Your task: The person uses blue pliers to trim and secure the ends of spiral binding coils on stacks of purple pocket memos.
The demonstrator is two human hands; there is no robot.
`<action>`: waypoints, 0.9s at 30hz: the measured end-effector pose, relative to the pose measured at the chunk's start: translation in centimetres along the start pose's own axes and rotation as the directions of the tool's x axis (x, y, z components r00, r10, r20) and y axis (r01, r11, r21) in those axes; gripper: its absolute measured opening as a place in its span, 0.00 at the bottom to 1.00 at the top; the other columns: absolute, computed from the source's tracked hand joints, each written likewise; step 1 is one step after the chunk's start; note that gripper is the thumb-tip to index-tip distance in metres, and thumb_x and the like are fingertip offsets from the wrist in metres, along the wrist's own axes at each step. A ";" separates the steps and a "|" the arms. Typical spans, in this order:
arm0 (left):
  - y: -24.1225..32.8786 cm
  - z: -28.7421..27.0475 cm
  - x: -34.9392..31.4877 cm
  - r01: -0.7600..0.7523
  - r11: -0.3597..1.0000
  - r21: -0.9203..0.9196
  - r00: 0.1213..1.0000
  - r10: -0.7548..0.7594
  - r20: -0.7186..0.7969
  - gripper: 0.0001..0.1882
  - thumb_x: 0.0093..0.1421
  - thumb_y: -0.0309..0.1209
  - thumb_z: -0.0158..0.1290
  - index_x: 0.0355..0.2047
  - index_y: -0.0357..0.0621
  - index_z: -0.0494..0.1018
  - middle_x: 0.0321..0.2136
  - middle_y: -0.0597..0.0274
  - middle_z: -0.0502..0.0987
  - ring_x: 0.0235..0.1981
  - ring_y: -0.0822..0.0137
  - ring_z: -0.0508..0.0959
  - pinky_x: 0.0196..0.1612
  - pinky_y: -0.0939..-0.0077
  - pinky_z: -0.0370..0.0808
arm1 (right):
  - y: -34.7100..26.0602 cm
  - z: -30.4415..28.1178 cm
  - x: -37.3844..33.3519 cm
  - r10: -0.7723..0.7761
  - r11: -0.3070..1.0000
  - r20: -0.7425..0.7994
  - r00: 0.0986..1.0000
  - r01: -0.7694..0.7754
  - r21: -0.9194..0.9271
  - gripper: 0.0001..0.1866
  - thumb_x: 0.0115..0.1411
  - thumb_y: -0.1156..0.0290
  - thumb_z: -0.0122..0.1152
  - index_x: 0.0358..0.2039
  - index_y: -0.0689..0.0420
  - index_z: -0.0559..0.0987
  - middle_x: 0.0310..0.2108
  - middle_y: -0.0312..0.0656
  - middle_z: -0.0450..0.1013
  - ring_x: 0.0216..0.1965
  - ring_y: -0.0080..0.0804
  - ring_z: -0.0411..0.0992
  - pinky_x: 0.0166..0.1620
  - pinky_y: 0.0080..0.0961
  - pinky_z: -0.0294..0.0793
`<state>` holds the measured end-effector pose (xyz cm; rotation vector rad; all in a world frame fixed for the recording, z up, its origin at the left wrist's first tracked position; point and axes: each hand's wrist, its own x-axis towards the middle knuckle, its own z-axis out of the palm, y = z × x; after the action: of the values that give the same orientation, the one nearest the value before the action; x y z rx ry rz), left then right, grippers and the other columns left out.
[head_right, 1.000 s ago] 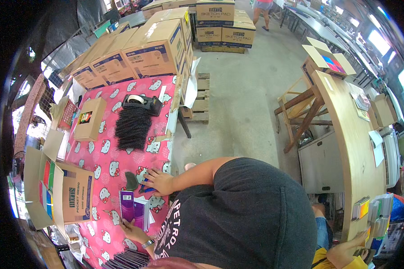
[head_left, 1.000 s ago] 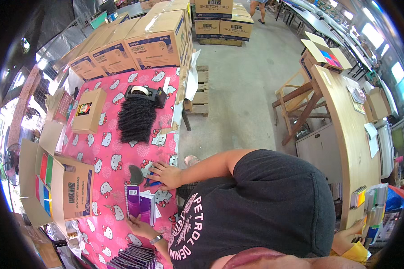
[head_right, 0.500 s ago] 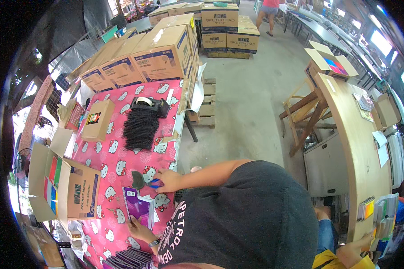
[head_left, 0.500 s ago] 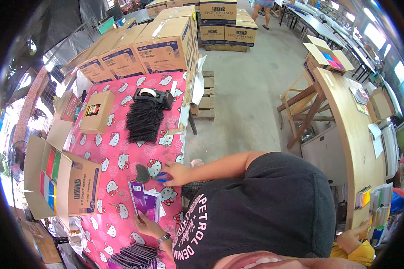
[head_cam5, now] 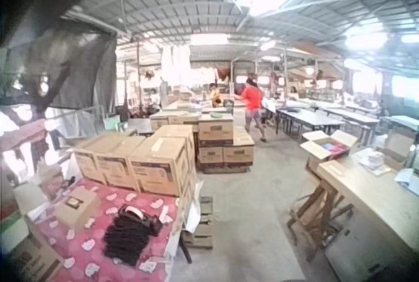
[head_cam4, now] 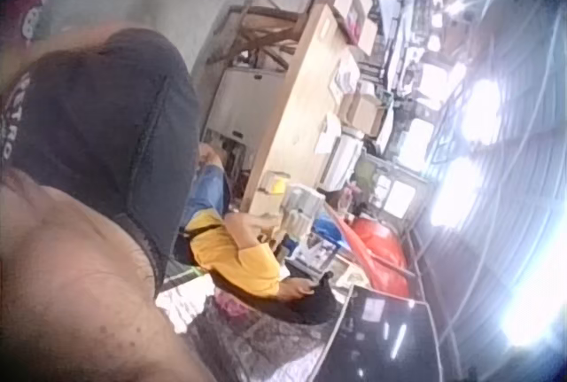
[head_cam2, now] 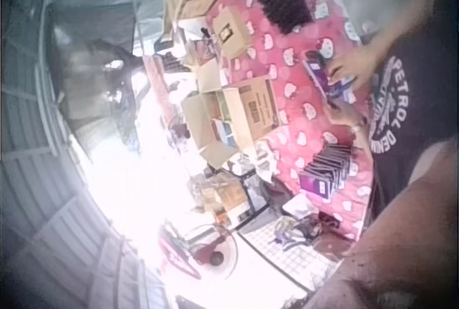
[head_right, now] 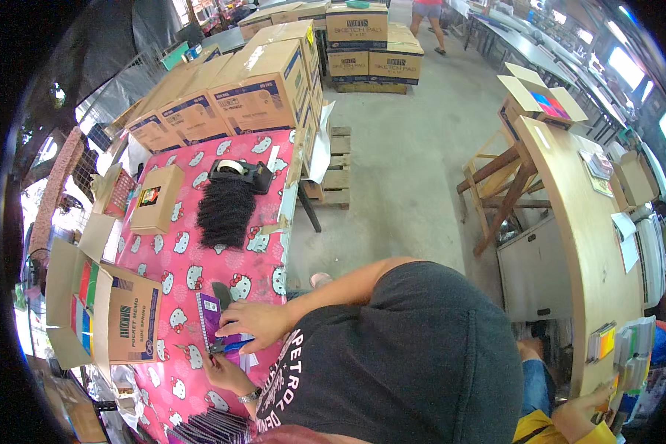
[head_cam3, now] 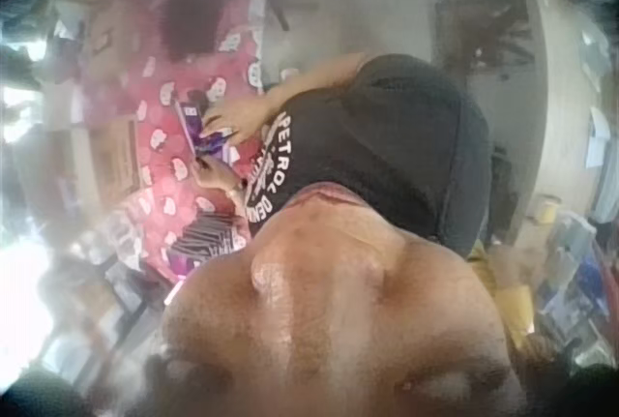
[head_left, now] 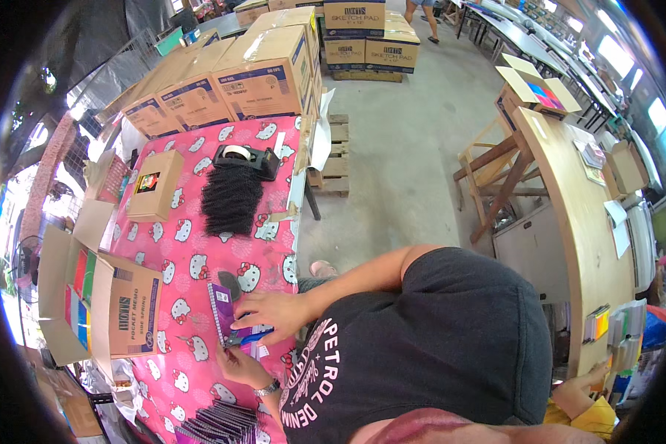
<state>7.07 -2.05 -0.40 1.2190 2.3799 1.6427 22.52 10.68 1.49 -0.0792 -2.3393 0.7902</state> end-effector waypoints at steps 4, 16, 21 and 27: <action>-0.2 0.1 0.0 0.017 1.000 0.004 1.000 -0.017 0.002 0.11 0.60 0.17 0.48 0.42 0.24 0.72 0.33 0.48 0.79 0.31 0.62 0.80 0.33 0.71 0.77 | 0.1 0.1 -0.3 0.005 0.999 0.000 1.000 -0.005 -0.031 0.35 0.48 0.56 0.65 0.56 0.54 0.69 0.49 0.48 0.65 0.50 0.48 0.65 0.53 0.43 0.64; 0.3 -0.2 0.0 -0.004 0.999 -0.047 0.999 0.002 -0.038 0.07 0.60 0.20 0.51 0.36 0.25 0.73 0.26 0.49 0.77 0.25 0.62 0.79 0.30 0.71 0.76 | -0.4 -0.3 -0.1 -0.025 0.999 -0.098 0.995 0.023 -0.022 0.34 0.46 0.60 0.66 0.55 0.54 0.70 0.49 0.46 0.65 0.50 0.46 0.64 0.52 0.42 0.62; -0.5 -0.6 0.2 -0.116 0.991 0.063 0.993 0.117 -0.019 0.07 0.59 0.20 0.51 0.35 0.26 0.72 0.25 0.48 0.77 0.24 0.59 0.79 0.29 0.70 0.75 | -0.1 -0.2 0.1 -0.005 0.999 -0.011 1.000 0.005 -0.037 0.35 0.47 0.61 0.66 0.57 0.53 0.69 0.49 0.47 0.64 0.53 0.47 0.63 0.54 0.44 0.62; -0.1 0.0 0.3 -0.073 0.997 -0.009 0.995 0.073 -0.065 0.07 0.59 0.21 0.50 0.36 0.28 0.73 0.26 0.50 0.78 0.26 0.56 0.79 0.33 0.64 0.75 | 0.1 -0.2 0.0 -0.026 0.998 -0.068 0.997 0.023 -0.058 0.35 0.48 0.58 0.67 0.57 0.53 0.69 0.50 0.46 0.65 0.53 0.47 0.63 0.54 0.44 0.62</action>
<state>6.81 -1.84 -0.35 1.2856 2.3865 1.7393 22.62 10.92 1.55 -0.1007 -2.2933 0.6979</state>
